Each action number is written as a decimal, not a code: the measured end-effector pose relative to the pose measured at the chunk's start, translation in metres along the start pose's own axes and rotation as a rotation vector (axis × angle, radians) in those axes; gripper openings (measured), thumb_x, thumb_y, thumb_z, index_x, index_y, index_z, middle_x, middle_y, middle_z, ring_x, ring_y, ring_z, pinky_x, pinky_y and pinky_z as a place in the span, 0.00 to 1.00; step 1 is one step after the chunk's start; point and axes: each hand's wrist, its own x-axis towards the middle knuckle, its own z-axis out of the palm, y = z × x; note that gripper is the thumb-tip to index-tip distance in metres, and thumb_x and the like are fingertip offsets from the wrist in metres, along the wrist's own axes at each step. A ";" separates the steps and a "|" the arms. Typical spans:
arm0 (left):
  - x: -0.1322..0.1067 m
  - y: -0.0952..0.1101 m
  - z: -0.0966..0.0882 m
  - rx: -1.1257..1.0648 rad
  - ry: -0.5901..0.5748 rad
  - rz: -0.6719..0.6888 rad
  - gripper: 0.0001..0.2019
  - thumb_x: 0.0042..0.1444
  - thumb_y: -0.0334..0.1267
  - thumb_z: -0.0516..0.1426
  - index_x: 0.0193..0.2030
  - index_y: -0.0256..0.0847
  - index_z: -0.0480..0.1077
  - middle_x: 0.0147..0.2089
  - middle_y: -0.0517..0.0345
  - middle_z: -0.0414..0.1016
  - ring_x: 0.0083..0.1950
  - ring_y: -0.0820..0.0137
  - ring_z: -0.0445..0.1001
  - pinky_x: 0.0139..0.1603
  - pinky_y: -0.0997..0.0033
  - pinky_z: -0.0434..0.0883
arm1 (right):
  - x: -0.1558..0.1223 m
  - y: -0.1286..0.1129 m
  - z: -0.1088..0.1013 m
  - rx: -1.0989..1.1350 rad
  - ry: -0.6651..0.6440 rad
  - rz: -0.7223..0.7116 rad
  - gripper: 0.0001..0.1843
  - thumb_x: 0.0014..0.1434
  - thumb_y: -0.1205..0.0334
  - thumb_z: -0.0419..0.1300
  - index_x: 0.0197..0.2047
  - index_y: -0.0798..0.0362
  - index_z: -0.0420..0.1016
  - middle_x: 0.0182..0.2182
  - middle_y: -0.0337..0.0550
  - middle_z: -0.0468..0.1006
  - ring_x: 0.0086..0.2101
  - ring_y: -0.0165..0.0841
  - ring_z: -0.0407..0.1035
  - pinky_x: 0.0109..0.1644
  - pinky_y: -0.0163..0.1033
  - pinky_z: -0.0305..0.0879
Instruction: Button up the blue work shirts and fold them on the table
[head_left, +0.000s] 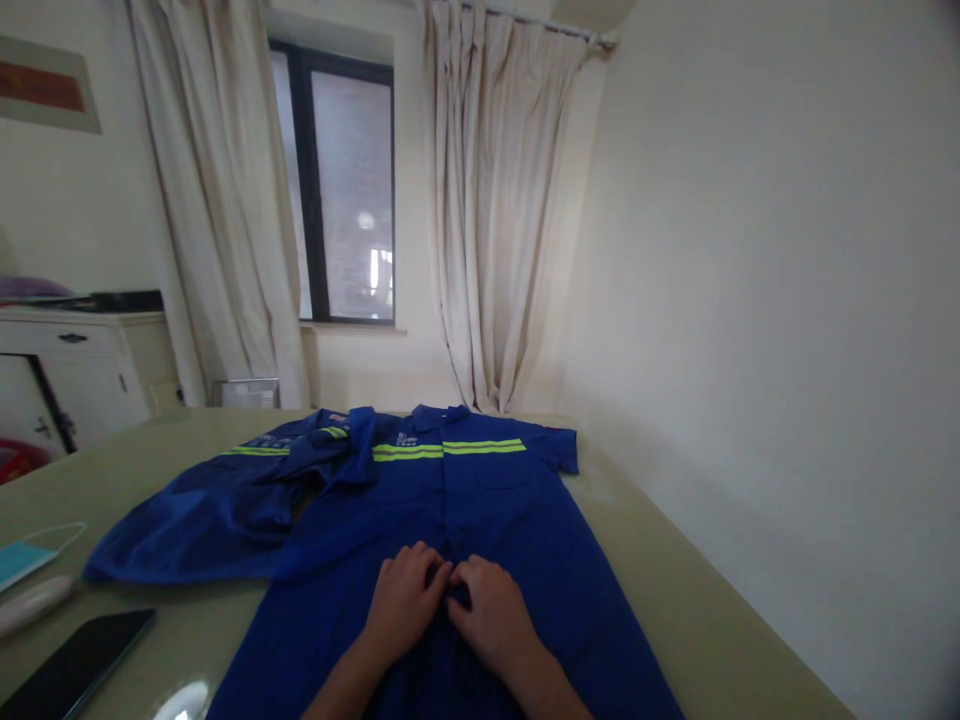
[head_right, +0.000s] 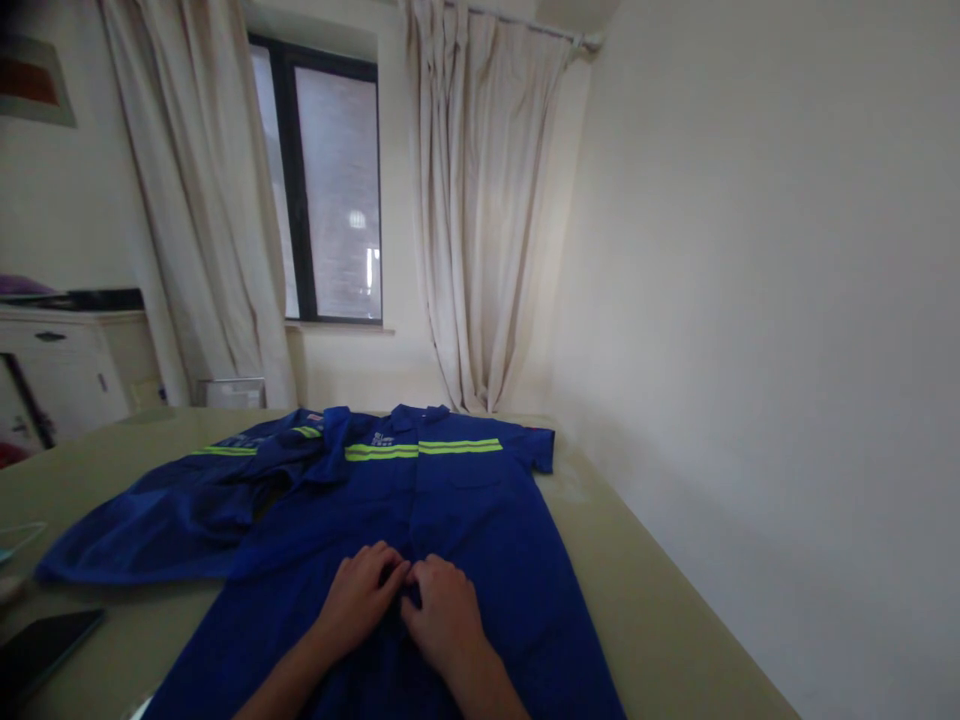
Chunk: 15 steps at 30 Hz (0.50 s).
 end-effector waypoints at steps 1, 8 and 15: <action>0.000 -0.001 0.000 -0.020 -0.017 -0.001 0.14 0.68 0.43 0.49 0.38 0.46 0.75 0.45 0.58 0.78 0.50 0.64 0.74 0.49 0.62 0.61 | 0.000 -0.001 0.000 -0.037 -0.004 -0.015 0.07 0.61 0.59 0.60 0.40 0.47 0.79 0.39 0.41 0.81 0.37 0.36 0.75 0.39 0.36 0.63; 0.000 0.000 -0.002 -0.013 -0.021 -0.030 0.20 0.70 0.45 0.44 0.38 0.45 0.74 0.44 0.55 0.79 0.49 0.63 0.74 0.48 0.62 0.61 | 0.001 -0.004 -0.002 -0.093 0.071 -0.104 0.10 0.66 0.63 0.54 0.35 0.48 0.75 0.35 0.39 0.78 0.35 0.31 0.74 0.37 0.34 0.60; -0.001 0.004 -0.015 -0.182 -0.125 -0.049 0.17 0.69 0.43 0.45 0.40 0.46 0.75 0.46 0.58 0.80 0.51 0.65 0.75 0.50 0.65 0.62 | -0.001 -0.001 -0.007 0.164 0.127 -0.163 0.08 0.67 0.62 0.56 0.39 0.48 0.77 0.35 0.37 0.76 0.35 0.30 0.72 0.41 0.33 0.61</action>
